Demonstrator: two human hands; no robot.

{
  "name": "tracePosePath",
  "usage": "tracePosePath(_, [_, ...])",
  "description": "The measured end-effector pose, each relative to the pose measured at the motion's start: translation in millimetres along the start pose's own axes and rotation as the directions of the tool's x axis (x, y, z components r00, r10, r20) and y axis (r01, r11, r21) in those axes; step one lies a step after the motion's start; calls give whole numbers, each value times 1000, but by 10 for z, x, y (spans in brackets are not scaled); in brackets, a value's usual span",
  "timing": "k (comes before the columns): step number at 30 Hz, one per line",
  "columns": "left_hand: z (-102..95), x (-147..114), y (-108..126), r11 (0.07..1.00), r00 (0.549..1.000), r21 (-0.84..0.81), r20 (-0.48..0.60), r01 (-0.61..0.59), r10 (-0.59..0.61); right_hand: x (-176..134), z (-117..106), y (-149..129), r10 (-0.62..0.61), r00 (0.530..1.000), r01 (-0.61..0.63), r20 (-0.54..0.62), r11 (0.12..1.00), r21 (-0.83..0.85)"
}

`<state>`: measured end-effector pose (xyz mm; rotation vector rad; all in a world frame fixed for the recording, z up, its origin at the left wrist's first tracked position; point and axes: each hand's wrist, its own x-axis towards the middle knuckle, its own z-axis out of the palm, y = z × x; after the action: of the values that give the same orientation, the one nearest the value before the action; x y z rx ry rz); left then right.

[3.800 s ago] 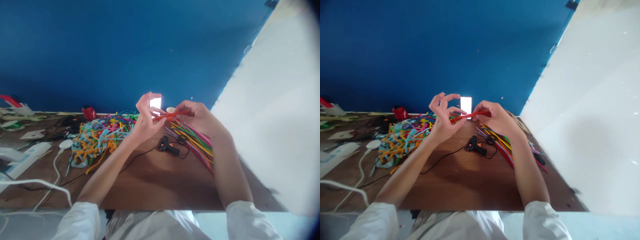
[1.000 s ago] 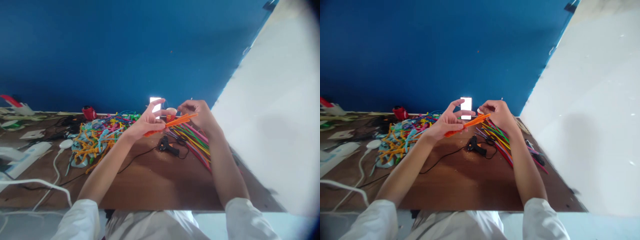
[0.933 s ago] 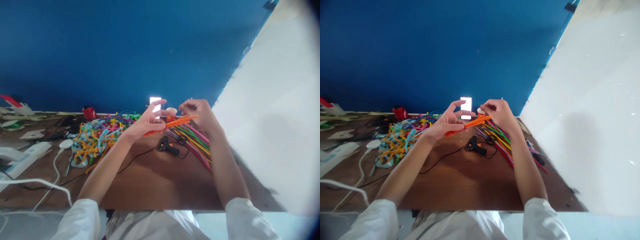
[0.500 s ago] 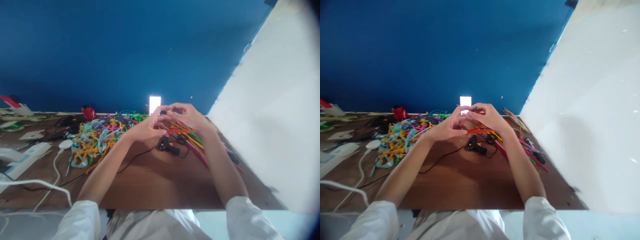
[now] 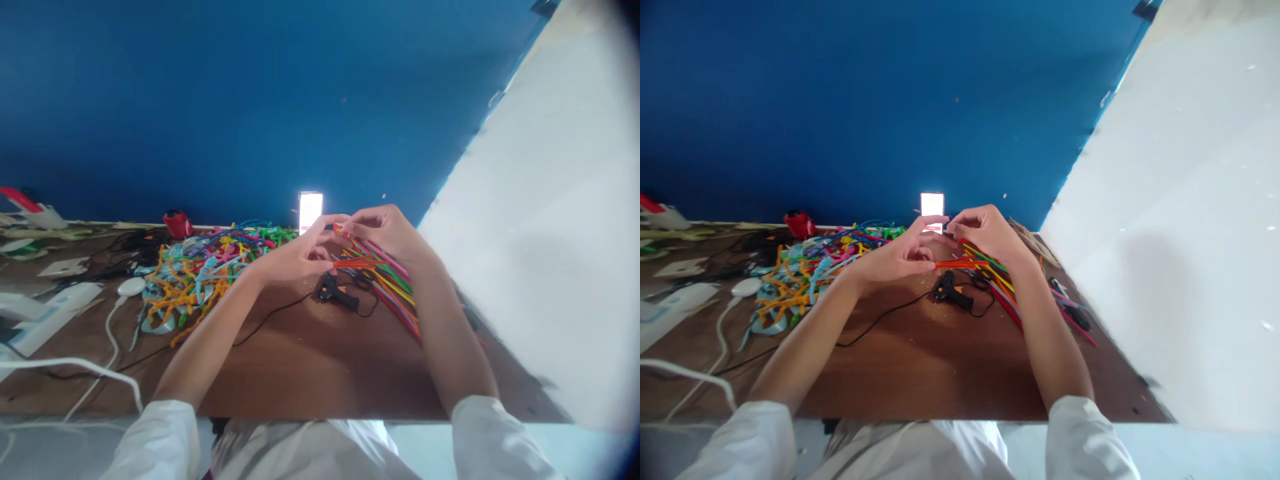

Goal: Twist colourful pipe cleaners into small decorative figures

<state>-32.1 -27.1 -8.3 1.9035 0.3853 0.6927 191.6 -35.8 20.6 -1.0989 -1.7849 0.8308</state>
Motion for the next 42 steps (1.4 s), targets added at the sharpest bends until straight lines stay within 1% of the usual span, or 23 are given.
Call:
tracePosePath(4, [-30,-9,-14,1000,1000,15,0,14,-14,-16,-46,-27,28,997,-28,-75,1000,5])
tracePosePath(6, [-29,-4,-28,1000,1000,14,-5,14,-14,-14,-49,-28,30,997,-29,-71,999,14])
tracePosePath(9, [-1,17,-47,1000,1000,19,19,0,0,3,-29,-16,2,1000,-2,29,1000,-16])
tracePosePath(12, [42,42,-44,998,998,54,53,-16,13,23,5,10,-32,992,39,119,998,-54])
tracePosePath(14, [66,51,-31,997,998,83,55,-3,-2,30,24,32,-41,989,51,145,997,-64])
tracePosePath(17, [81,47,-20,996,998,89,53,13,-18,30,33,61,-25,988,35,155,998,-61])
tracePosePath(19, [75,39,-25,997,999,80,51,11,-15,25,28,62,-12,991,20,132,998,-53])
tracePosePath(23, [46,16,-42,996,999,84,38,23,-26,1,-7,14,7,999,-4,50,998,-64])
tracePosePath(28, [17,-16,-23,993,999,112,-28,43,-40,-13,-109,6,33,999,-36,-27,992,-118])
tracePosePath(31, [-15,-28,-27,993,999,115,-44,29,-24,4,-178,72,27,998,-34,-51,991,-131])
tracePosePath(35, [-78,-37,-60,995,999,102,-39,21,-17,27,-247,145,-9,997,-4,-80,988,-156])
tracePosePath(42, [-139,-43,-54,994,998,105,-59,-9,15,15,-300,81,0,993,-25,-118,977,-210])
